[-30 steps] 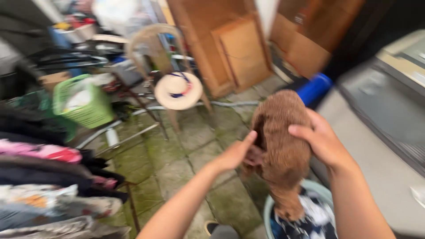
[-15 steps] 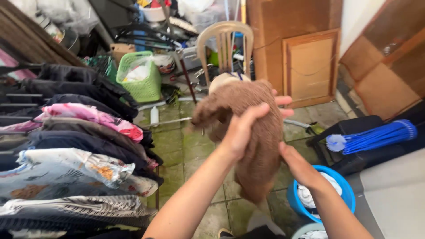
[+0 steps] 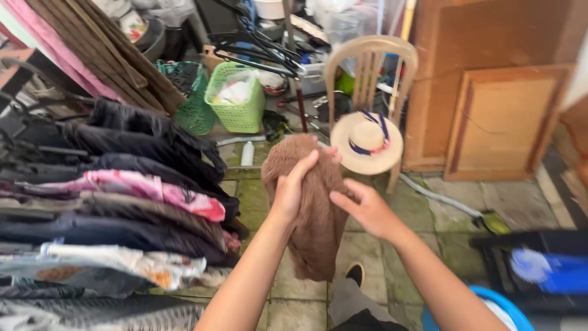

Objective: The recorder hangs several pieces of laundry, including a shirt, shorts, and a towel, onto a drying rack using hangers.

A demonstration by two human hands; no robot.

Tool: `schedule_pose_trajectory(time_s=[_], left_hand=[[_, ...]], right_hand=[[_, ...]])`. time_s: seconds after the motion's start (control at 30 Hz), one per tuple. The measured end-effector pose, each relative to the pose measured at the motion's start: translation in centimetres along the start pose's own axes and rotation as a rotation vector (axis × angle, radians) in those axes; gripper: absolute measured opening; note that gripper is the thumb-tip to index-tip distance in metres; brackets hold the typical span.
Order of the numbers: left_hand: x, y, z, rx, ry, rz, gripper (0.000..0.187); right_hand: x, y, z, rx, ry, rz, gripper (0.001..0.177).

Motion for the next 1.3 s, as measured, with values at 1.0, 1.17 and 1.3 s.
schedule_pose_trajectory(time_s=[1.0, 1.17, 1.3], left_hand=[[-12.0, 19.7, 13.9, -0.035, 0.215, 0.616, 0.027], [-14.5, 21.0, 16.0, 0.007, 0.246, 0.599, 0.026], [-15.9, 21.2, 16.9, 0.067, 0.245, 0.607, 0.026]], right_hand=[[-0.8, 55.8, 4.0, -0.509, -1.263, 0.228, 0.047], [-0.7, 58.9, 5.6, -0.452, -1.404, 0.204, 0.051], [-2.3, 61.5, 9.3, -0.56, -1.419, 0.24, 0.027]])
Point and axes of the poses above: each hand's wrist, its own y-axis towards the middle knuckle, its own x-axis out of the palm, z = x × y, the point moved 1 cm from there along y, towards the middle knuckle, and after that the axes turned 4 degrees about -x, right-handed, at the moved point
